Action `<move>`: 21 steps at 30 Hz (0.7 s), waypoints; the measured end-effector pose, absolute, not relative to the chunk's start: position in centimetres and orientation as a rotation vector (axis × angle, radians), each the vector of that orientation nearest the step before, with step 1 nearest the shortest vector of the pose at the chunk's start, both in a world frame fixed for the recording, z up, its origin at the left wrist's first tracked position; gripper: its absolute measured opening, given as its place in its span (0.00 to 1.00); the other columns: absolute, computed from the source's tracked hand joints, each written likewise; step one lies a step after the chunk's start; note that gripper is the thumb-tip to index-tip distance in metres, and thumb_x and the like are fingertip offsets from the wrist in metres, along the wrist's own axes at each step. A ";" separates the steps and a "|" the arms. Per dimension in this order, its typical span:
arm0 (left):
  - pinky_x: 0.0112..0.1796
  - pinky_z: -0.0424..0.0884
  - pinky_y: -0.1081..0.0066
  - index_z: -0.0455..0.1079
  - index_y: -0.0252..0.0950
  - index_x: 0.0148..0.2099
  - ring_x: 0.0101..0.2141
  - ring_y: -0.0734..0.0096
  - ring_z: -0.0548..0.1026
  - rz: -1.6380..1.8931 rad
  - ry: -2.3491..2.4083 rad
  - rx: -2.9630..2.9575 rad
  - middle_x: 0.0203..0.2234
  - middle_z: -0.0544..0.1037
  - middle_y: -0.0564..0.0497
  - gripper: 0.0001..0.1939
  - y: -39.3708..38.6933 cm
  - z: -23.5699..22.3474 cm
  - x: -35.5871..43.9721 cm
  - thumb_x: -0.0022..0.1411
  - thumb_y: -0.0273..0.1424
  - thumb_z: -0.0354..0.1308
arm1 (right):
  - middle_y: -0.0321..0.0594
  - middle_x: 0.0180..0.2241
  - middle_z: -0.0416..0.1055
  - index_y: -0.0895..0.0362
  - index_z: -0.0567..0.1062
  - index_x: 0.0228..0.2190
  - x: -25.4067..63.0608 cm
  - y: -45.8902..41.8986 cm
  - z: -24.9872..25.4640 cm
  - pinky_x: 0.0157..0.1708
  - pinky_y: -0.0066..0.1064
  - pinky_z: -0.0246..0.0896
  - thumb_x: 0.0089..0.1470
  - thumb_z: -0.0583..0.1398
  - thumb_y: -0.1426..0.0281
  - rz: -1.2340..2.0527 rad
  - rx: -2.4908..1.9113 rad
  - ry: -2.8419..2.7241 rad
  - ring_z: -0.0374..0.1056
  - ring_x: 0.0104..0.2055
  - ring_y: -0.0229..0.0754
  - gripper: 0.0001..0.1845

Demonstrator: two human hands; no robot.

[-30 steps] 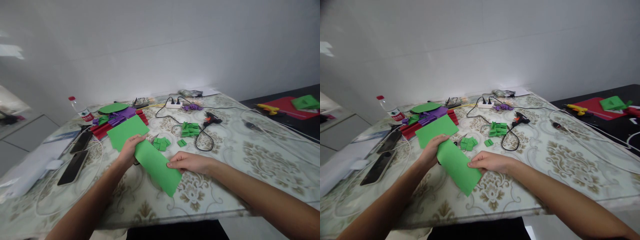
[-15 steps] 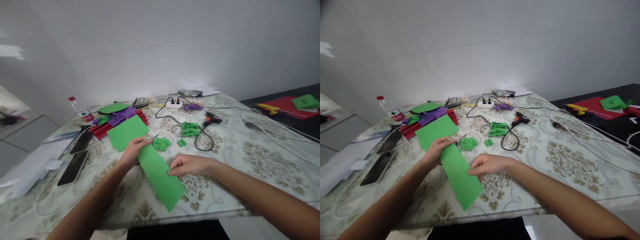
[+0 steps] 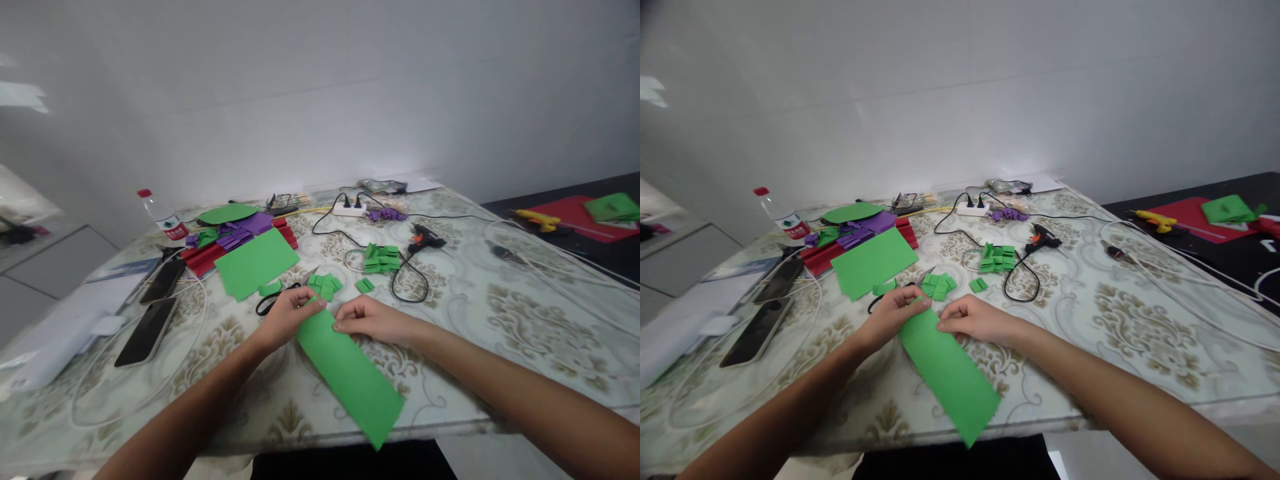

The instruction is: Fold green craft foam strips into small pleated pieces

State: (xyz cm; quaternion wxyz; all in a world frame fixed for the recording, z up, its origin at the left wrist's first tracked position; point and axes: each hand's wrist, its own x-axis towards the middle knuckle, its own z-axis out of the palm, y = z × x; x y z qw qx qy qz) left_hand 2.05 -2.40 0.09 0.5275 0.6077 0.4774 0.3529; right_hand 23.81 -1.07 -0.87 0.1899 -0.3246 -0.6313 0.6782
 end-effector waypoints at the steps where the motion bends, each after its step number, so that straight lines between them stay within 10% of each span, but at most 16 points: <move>1: 0.25 0.58 0.76 0.71 0.33 0.31 0.22 0.77 0.63 0.852 1.143 1.446 0.20 0.68 0.57 0.18 -2.3 0.1 1.9 0.55 0.44 0.65 | 0.28 0.18 0.60 0.61 0.75 0.25 23.9 -0.9 -0.8 0.22 0.25 0.49 0.49 0.68 0.54 1.827 -0.938 -1.799 0.55 0.20 0.30 0.21; 21: 0.34 0.65 0.73 0.75 0.33 0.35 0.30 0.72 0.71 0.583 1.078 1.858 0.27 0.76 0.51 0.11 -2.2 -0.4 1.7 0.61 0.36 0.59 | 0.31 0.20 0.62 0.62 0.79 0.29 24.5 -0.1 -1.1 0.23 0.27 0.44 0.53 0.63 0.62 1.612 -0.928 -2.128 0.51 0.23 0.33 0.14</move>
